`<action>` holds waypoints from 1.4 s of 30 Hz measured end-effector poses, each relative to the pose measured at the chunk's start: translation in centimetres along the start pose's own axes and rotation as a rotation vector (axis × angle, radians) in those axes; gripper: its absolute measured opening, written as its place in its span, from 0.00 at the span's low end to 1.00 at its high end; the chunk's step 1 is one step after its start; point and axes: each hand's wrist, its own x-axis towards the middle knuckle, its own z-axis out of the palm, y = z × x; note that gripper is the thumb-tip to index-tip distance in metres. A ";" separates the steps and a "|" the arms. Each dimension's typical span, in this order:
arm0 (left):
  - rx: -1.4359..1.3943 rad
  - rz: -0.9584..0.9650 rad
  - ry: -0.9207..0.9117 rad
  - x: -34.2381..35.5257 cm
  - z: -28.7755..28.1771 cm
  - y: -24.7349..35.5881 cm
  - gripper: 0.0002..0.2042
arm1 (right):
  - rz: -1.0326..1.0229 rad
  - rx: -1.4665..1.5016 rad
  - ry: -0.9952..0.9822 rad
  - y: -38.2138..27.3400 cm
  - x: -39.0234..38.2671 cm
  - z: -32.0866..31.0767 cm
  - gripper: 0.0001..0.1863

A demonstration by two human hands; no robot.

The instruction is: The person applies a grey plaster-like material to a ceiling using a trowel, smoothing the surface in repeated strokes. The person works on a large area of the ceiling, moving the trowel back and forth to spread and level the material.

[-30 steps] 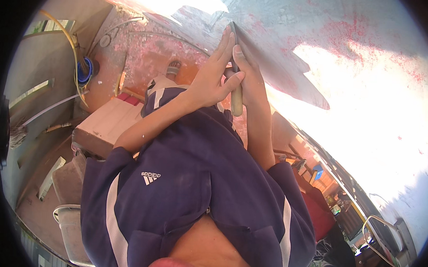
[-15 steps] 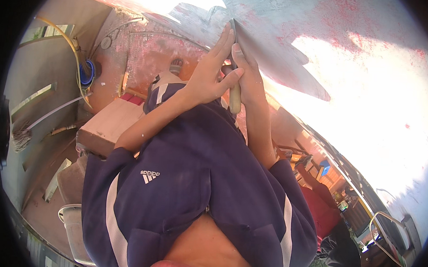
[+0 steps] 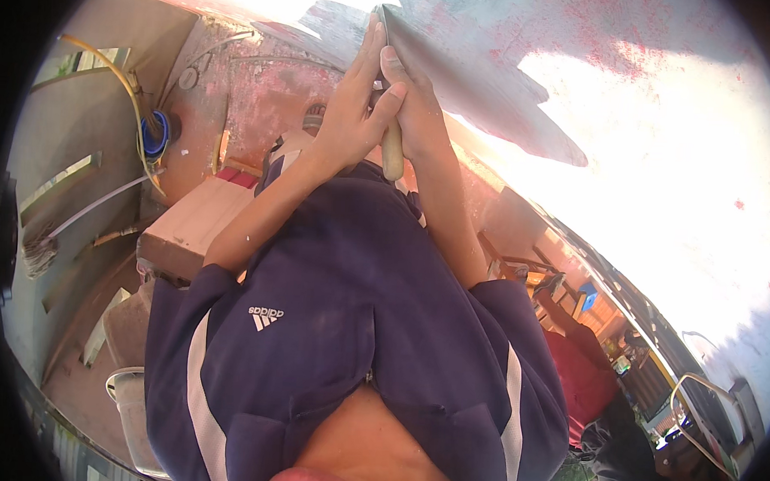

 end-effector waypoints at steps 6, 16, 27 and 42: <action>0.061 0.062 -0.137 -0.6 0.1 0.2 0.36 | -0.029 0.063 0.040 0.5 -1.2 -0.4 0.31; -0.011 0.018 -0.039 -0.1 0.3 0.2 0.39 | 0.049 -0.069 -0.021 -1.1 0.3 -0.8 0.29; 0.119 0.103 -0.146 -0.4 0.1 -0.2 0.36 | 0.095 0.002 0.021 -1.1 -1.1 -1.6 0.29; 0.088 0.122 -0.042 0.3 -0.4 -0.5 0.35 | 0.095 -0.032 -0.001 -1.5 0.0 -0.5 0.27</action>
